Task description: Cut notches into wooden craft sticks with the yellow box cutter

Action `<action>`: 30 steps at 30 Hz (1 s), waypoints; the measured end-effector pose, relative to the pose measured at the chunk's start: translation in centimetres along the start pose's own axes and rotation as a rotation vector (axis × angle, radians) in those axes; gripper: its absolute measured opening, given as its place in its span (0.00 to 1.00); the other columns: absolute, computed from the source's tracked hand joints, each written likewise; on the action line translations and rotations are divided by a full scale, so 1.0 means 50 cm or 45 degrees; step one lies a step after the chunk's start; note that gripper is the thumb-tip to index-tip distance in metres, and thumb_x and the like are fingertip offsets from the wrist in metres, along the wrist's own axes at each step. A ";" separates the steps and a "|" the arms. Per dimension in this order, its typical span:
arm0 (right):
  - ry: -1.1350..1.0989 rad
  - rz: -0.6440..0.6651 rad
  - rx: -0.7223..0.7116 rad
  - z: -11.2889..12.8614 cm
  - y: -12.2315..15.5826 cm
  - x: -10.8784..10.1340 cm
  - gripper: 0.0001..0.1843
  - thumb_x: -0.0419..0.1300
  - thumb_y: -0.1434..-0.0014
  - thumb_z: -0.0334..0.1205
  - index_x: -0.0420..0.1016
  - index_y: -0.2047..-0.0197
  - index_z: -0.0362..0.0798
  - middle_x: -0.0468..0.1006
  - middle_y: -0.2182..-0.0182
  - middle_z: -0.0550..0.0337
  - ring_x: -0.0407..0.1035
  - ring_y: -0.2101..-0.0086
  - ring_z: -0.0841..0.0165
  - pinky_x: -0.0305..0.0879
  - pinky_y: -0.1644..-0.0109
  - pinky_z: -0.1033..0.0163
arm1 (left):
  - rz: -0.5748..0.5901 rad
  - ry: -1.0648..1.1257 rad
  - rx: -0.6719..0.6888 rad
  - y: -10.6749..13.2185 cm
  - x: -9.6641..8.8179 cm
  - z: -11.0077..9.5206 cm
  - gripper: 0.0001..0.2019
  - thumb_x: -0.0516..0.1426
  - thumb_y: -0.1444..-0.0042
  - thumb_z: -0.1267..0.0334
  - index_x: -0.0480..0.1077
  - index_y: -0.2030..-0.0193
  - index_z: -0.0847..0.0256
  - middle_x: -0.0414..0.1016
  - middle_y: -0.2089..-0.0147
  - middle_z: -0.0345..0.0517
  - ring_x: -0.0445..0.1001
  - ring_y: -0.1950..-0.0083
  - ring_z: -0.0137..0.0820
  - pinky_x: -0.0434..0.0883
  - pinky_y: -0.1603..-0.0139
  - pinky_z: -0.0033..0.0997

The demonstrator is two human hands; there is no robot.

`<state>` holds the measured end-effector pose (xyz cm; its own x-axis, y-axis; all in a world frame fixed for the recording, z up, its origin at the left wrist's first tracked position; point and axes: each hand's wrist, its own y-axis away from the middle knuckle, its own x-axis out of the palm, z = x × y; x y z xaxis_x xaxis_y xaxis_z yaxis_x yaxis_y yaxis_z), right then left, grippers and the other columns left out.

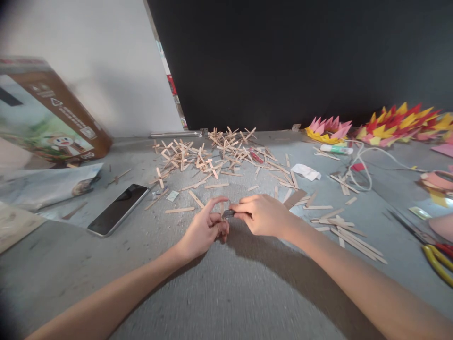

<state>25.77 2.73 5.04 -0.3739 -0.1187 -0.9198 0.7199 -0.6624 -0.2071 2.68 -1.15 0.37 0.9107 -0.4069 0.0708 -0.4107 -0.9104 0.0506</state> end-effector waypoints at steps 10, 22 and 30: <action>-0.360 -0.258 0.197 -0.002 -0.005 0.008 0.16 0.63 0.33 0.47 0.83 0.46 0.50 0.86 0.58 0.52 0.77 0.66 0.64 0.70 0.65 0.61 | 0.004 -0.005 0.008 -0.005 0.003 0.005 0.37 0.64 0.41 0.66 0.55 0.27 0.54 0.78 0.66 0.39 0.79 0.68 0.31 0.75 0.62 0.33; -0.634 -0.171 0.578 0.072 -0.017 0.068 0.10 0.63 0.35 0.44 0.78 0.66 0.49 0.79 0.76 0.62 0.69 0.74 0.68 0.57 0.71 0.64 | 0.025 -0.019 0.104 0.006 0.003 0.010 0.32 0.65 0.37 0.62 0.57 0.30 0.54 0.81 0.63 0.43 0.80 0.65 0.32 0.75 0.58 0.33; -0.786 -0.185 0.570 0.072 -0.015 0.065 0.13 0.60 0.33 0.45 0.76 0.68 0.48 0.73 0.78 0.63 0.65 0.75 0.68 0.55 0.71 0.63 | 0.018 -0.104 0.134 0.004 0.001 0.010 0.30 0.64 0.36 0.60 0.58 0.32 0.56 0.81 0.66 0.43 0.80 0.66 0.32 0.73 0.61 0.30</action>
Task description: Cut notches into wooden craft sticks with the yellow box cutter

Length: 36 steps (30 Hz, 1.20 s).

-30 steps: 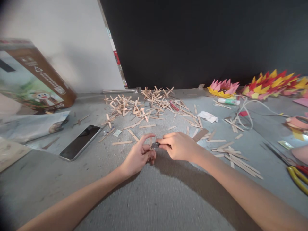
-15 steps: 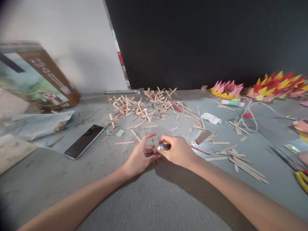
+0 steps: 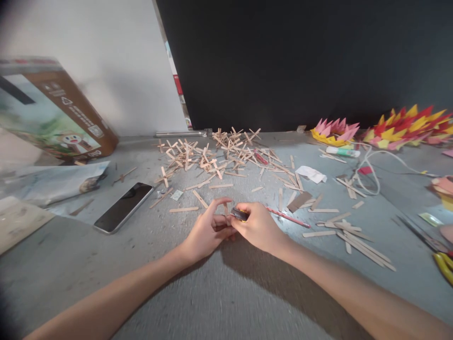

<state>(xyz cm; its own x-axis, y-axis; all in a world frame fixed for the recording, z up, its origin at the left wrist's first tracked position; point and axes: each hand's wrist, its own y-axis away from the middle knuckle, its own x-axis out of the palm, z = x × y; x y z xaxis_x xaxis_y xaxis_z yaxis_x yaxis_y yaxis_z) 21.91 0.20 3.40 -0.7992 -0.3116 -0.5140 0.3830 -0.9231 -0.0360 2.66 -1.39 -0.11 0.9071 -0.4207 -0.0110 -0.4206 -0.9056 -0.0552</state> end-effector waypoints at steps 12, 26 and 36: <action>-0.233 -0.014 0.008 0.019 0.005 0.001 0.11 0.60 0.33 0.43 0.79 0.66 0.49 0.78 0.74 0.62 0.70 0.72 0.67 0.62 0.66 0.61 | -0.132 0.203 -0.011 0.002 0.008 -0.027 0.22 0.65 0.36 0.55 0.55 0.47 0.55 0.84 0.65 0.44 0.82 0.65 0.32 0.77 0.58 0.33; 0.013 -0.040 -0.159 0.005 -0.013 -0.034 0.09 0.64 0.33 0.46 0.79 0.63 0.50 0.74 0.66 0.62 0.63 0.69 0.70 0.56 0.64 0.61 | -0.235 0.328 0.113 -0.008 -0.001 -0.030 0.14 0.58 0.29 0.50 0.63 0.56 0.59 0.81 0.69 0.43 0.81 0.70 0.31 0.76 0.66 0.30; -0.052 -0.057 -0.076 -0.004 -0.003 -0.024 0.11 0.62 0.31 0.49 0.81 0.59 0.53 0.75 0.72 0.65 0.60 0.73 0.70 0.54 0.69 0.62 | -0.176 0.282 -0.054 -0.003 0.002 -0.036 0.16 0.60 0.32 0.47 0.67 0.54 0.59 0.82 0.68 0.45 0.82 0.68 0.32 0.77 0.63 0.31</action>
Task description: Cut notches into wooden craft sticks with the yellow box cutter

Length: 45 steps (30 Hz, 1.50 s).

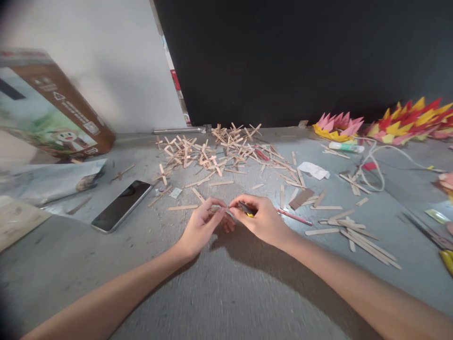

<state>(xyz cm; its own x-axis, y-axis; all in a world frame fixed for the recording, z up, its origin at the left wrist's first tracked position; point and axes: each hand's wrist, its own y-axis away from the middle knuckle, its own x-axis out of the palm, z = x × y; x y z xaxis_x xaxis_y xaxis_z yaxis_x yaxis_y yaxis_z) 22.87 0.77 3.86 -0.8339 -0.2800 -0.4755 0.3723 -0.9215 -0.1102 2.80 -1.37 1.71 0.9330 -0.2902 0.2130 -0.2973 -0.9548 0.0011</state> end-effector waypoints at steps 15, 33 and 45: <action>-0.008 0.045 0.026 -0.002 0.005 0.004 0.11 0.60 0.31 0.49 0.77 0.59 0.51 0.74 0.71 0.63 0.63 0.71 0.69 0.57 0.67 0.62 | -0.065 -0.155 0.053 -0.001 0.002 -0.005 0.13 0.61 0.33 0.52 0.73 0.60 0.62 0.78 0.70 0.43 0.76 0.68 0.28 0.73 0.63 0.28; 0.097 -0.022 -0.158 -0.007 0.007 0.007 0.09 0.60 0.30 0.46 0.78 0.60 0.52 0.75 0.70 0.63 0.65 0.70 0.69 0.60 0.65 0.62 | -0.050 -0.170 0.024 0.002 0.001 -0.005 0.12 0.60 0.32 0.53 0.69 0.61 0.60 0.77 0.72 0.40 0.74 0.72 0.27 0.68 0.68 0.27; 0.225 -0.097 -0.627 -0.034 0.008 0.000 0.11 0.58 0.30 0.33 0.78 0.50 0.56 0.82 0.61 0.56 0.76 0.63 0.65 0.70 0.58 0.58 | -0.060 -0.118 0.116 0.005 0.001 0.001 0.14 0.61 0.32 0.51 0.71 0.59 0.61 0.78 0.69 0.43 0.78 0.67 0.29 0.75 0.63 0.30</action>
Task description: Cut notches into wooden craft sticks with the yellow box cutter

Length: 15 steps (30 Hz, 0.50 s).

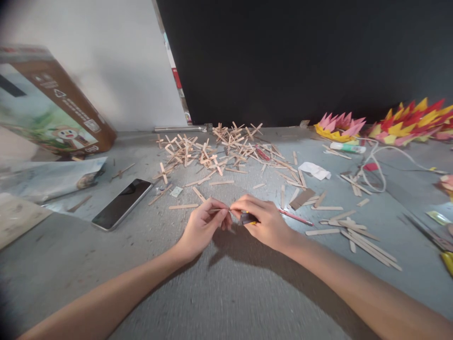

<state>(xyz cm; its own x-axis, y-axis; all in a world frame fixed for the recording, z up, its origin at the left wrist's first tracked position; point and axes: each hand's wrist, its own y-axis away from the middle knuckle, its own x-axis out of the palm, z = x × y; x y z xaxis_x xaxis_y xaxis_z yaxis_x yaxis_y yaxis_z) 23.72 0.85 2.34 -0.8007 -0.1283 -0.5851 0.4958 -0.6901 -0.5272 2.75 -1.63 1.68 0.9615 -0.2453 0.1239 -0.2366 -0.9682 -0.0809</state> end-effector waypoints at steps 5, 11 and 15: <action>0.094 -0.088 -0.036 -0.010 0.006 0.005 0.11 0.58 0.30 0.32 0.76 0.50 0.57 0.82 0.60 0.56 0.76 0.63 0.65 0.71 0.59 0.59 | -0.047 0.040 0.114 -0.001 -0.002 0.001 0.12 0.64 0.34 0.54 0.72 0.61 0.60 0.82 0.67 0.45 0.79 0.67 0.30 0.77 0.62 0.32; 0.133 -0.096 0.189 0.009 0.002 -0.003 0.05 0.62 0.30 0.44 0.78 0.54 0.55 0.82 0.67 0.59 0.75 0.69 0.67 0.69 0.63 0.61 | -0.082 0.029 0.119 0.000 -0.003 0.008 0.12 0.65 0.35 0.54 0.73 0.61 0.61 0.83 0.65 0.47 0.79 0.67 0.30 0.77 0.61 0.33; 0.107 -0.079 0.371 0.018 -0.004 -0.011 0.10 0.61 0.30 0.50 0.80 0.57 0.55 0.81 0.71 0.62 0.71 0.73 0.68 0.67 0.65 0.61 | -0.092 -0.037 0.112 0.002 -0.004 0.001 0.12 0.66 0.37 0.54 0.74 0.61 0.61 0.82 0.64 0.47 0.79 0.65 0.31 0.76 0.61 0.32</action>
<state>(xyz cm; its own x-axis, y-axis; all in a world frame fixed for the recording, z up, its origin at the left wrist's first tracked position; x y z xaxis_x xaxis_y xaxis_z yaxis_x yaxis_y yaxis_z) 23.75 0.40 3.31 -0.7896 -0.0287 -0.6130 0.3203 -0.8713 -0.3717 2.57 -1.69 1.58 0.9795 -0.1726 0.1038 -0.1548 -0.9750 -0.1596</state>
